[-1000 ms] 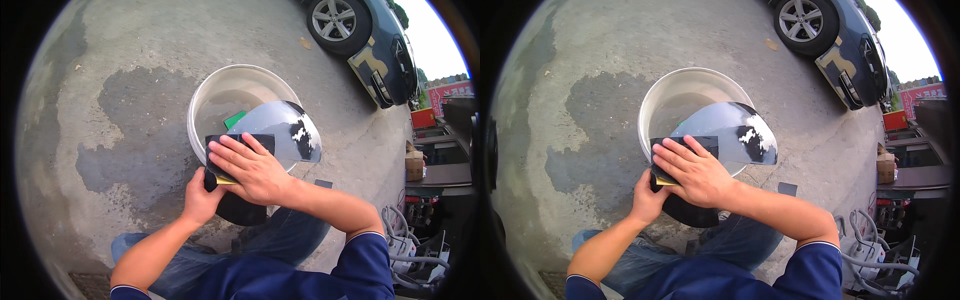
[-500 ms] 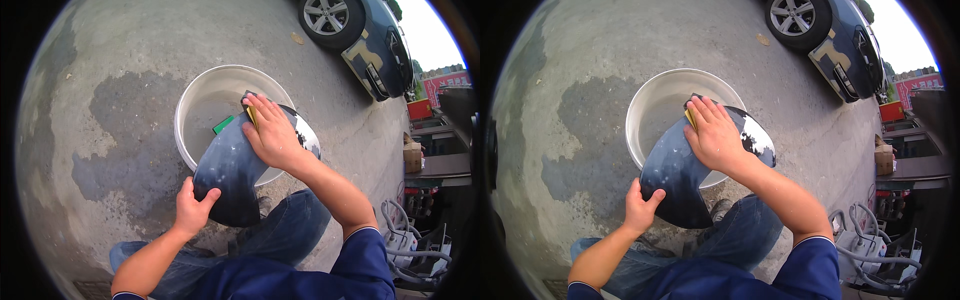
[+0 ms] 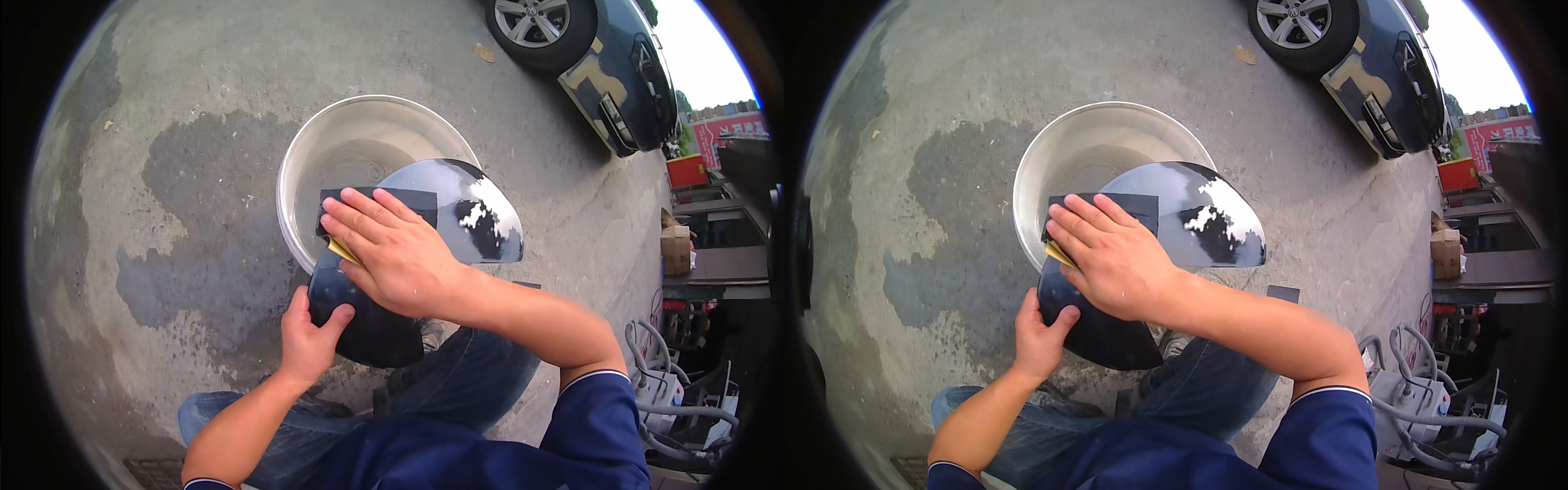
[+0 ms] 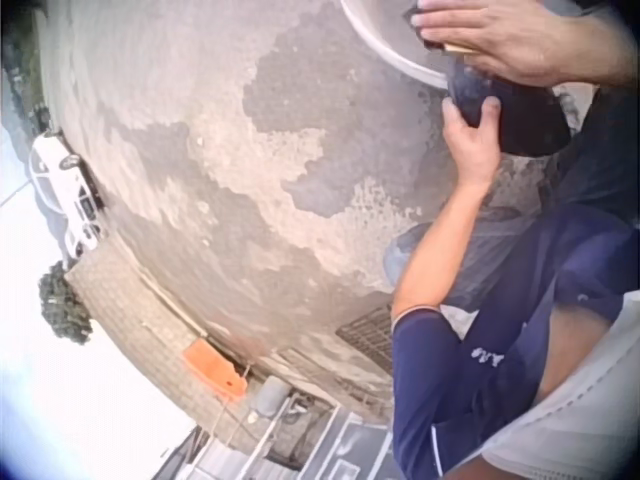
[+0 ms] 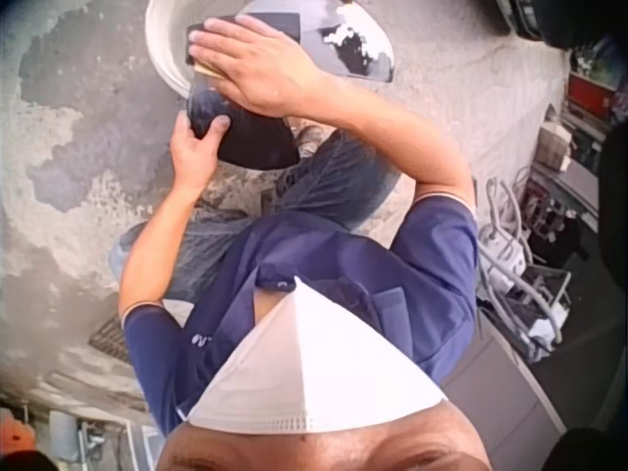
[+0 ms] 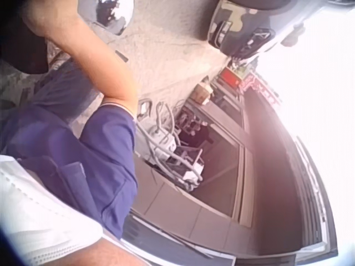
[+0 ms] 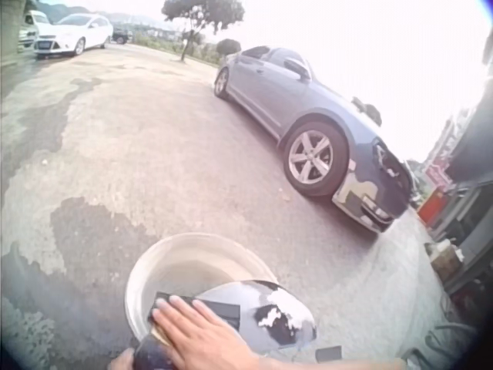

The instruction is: The person sits on the ground and sands a black car part using a sanding block and water. They repeatedly dip the sanding block into a white bucket of water and rub the surface of the part to smooth it.

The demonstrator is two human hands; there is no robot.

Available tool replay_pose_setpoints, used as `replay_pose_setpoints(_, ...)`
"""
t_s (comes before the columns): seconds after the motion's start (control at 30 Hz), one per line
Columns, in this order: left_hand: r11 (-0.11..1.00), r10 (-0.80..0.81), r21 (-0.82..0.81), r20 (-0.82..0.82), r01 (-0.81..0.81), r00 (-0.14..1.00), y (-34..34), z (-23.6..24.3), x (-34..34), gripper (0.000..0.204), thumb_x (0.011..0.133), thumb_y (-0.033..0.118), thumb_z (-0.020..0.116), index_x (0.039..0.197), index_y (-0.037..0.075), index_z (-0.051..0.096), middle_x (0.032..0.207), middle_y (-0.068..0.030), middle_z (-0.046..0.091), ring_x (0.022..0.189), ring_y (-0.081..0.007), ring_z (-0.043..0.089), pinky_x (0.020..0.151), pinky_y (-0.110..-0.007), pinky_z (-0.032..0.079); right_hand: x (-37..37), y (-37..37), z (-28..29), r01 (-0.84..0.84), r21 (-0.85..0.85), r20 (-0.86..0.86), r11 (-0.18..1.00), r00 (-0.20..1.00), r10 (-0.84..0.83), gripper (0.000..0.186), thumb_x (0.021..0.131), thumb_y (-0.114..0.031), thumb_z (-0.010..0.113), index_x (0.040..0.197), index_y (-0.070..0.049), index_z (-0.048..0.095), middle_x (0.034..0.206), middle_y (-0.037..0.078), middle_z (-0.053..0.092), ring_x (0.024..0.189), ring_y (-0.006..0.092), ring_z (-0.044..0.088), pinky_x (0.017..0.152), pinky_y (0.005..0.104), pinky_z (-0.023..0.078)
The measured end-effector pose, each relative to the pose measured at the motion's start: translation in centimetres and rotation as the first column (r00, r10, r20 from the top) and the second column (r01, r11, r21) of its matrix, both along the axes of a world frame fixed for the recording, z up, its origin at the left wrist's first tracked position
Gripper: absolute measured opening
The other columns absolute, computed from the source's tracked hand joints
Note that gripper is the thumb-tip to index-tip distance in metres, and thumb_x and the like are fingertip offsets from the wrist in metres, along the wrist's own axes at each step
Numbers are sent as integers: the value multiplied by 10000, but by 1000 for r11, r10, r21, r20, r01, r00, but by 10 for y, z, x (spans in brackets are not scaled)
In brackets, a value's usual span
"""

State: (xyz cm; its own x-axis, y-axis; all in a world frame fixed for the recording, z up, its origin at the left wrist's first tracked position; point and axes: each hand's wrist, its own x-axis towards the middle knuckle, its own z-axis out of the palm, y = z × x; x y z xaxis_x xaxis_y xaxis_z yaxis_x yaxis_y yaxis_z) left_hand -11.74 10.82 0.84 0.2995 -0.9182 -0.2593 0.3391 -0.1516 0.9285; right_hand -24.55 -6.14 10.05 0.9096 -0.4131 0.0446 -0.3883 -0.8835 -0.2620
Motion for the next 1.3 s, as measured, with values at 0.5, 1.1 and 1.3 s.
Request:
replay_pose_setpoints(0.5, 1000, 6, 17, 96, -8, 995, -2, -1, 2, 310, 988, 202, 836, 1100, 2, 628, 1005, -32, 725, 925, -88, 618, 860, -296, 546, -2, 22, 3, -4, 38, -25, 999, 1000, 5, 626, 1077, -373, 589, 1543, 41, 531, 1673, 196, 462, 1592, 340, 379, 1319, 503, 262)
replay_pose_setpoints(1.1, 996, -52, 77, 96, 45, 994, -4, 4, 5, 271, 1006, 115, 792, 1184, 9, 617, 1138, -23, 703, 1036, -90, 620, 950, -287, 529, -8, 14, 8, -53, 11, -26, 999, 998, 53, 604, 1036, -331, 626, 1501, 53, 581, 1630, 208, 516, 1578, 339, 409, 1312, 506, 289)
replay_pose_setpoints(1.3, 998, 28, 58, 75, -32, 997, -3, 2, 2, 319, 973, 210, 851, 1089, 4, 637, 1032, -22, 728, 939, -86, 621, 859, -286, 543, -5, 35, 9, -55, 41, -5, 998, 998, 56, 587, 1004, -280, 658, 1480, 57, 596, 1614, 228, 526, 1558, 368, 437, 1292, 515, 325)
